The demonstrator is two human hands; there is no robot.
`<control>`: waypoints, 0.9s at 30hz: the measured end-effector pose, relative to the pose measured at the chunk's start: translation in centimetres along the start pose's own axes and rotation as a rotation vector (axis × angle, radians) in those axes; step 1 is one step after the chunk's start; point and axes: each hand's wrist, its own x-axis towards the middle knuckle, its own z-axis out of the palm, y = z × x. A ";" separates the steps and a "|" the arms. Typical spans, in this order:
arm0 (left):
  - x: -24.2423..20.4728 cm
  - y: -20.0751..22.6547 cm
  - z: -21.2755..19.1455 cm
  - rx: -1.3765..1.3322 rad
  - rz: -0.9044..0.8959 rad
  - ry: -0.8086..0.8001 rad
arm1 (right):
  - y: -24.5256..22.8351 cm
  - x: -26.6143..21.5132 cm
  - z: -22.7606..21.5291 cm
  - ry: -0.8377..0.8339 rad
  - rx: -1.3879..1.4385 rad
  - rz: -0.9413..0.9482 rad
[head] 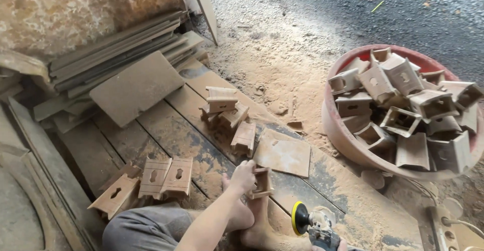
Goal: The person is using a handheld power sander to smooth the surfaces of small, decorative wooden components while sitting on the floor.
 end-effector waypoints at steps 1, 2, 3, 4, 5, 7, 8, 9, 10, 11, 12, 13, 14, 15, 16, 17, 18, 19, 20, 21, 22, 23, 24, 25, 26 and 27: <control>-2.1 1.4 -1.8 0.003 0.009 0.000 | 0.1 0.2 -0.3 0.006 0.007 -0.002; -4.3 2.9 -3.6 -0.021 -0.026 0.070 | 0.3 0.2 -0.7 -0.018 0.023 0.025; -6.4 4.3 -5.3 -0.045 -0.061 0.141 | 0.4 0.3 -1.1 -0.041 0.039 0.053; -5.2 1.7 -3.1 -0.041 -0.050 0.136 | 0.6 0.3 -1.3 -0.034 0.049 0.054; -3.9 -0.8 -1.0 -0.013 -0.122 0.215 | 0.7 0.4 -1.5 -0.059 0.066 0.081; -3.7 -3.2 1.2 0.020 -0.185 0.283 | 0.9 0.2 -1.9 -0.074 0.091 0.116; -4.4 -2.9 1.0 -0.149 -0.301 0.290 | 0.7 0.4 -1.8 -0.111 0.078 0.147; -5.1 -2.7 0.8 -0.319 -0.418 0.295 | 0.4 0.5 -1.8 -0.149 0.066 0.177; -5.4 -2.4 0.9 -0.317 -0.412 0.291 | 1.1 1.5 -1.8 -0.144 0.072 0.179; -5.6 -2.1 0.9 -0.212 -0.424 0.228 | 1.8 2.5 -1.8 -0.188 -0.017 0.171; -6.0 -2.0 1.0 -0.109 -0.437 0.165 | 2.5 3.5 -1.8 -0.233 -0.110 0.162; -6.2 -2.4 1.0 -0.108 -0.434 0.162 | 2.8 3.2 -1.8 -0.229 -0.107 0.164; -6.1 -2.7 1.0 -0.087 -0.422 0.105 | 2.8 3.2 -1.7 -0.216 -0.064 0.157; -6.0 -3.1 1.0 -0.066 -0.410 0.049 | 2.8 3.2 -1.6 -0.203 -0.022 0.151; -6.6 -1.6 -0.4 -0.066 -0.410 0.047 | 2.6 3.2 -1.7 -0.202 -0.021 0.152; -7.1 -0.1 -1.8 -0.124 -0.409 0.013 | 2.3 3.2 -1.7 -0.227 -0.026 0.167; -7.7 1.3 -3.1 -0.182 -0.410 -0.024 | 2.3 3.1 -1.8 -0.253 -0.031 0.186; -8.0 1.0 -2.9 -0.180 -0.411 -0.029 | 2.5 3.1 -1.8 -0.251 -0.031 0.190; -8.0 0.8 -2.7 -0.184 -0.389 -0.034 | 2.6 3.3 -1.8 -0.265 -0.032 0.192; -8.0 0.5 -2.5 -0.189 -0.366 -0.040 | 2.6 3.5 -1.7 -0.278 -0.033 0.193; -7.7 -0.6 -1.8 -0.188 -0.364 -0.047 | 2.9 3.5 -1.7 -0.273 -0.031 0.197; -7.4 -1.7 -1.0 -0.201 -0.286 -0.013 | 3.2 3.5 -1.6 -0.277 -0.005 0.164; -7.3 -2.8 -0.1 -0.216 -0.211 0.022 | 3.5 3.4 -1.6 -0.283 0.018 0.131; -6.8 -3.1 -0.5 -0.216 -0.214 0.017 | 2.5 2.9 -1.7 -0.281 0.016 0.136; -6.7 -3.5 -0.8 -0.175 -0.175 0.053 | 1.7 2.2 -1.9 -0.310 0.028 0.145; -6.6 -4.0 -1.0 -0.134 -0.137 0.089 | 0.9 1.5 -2.1 -0.339 0.040 0.155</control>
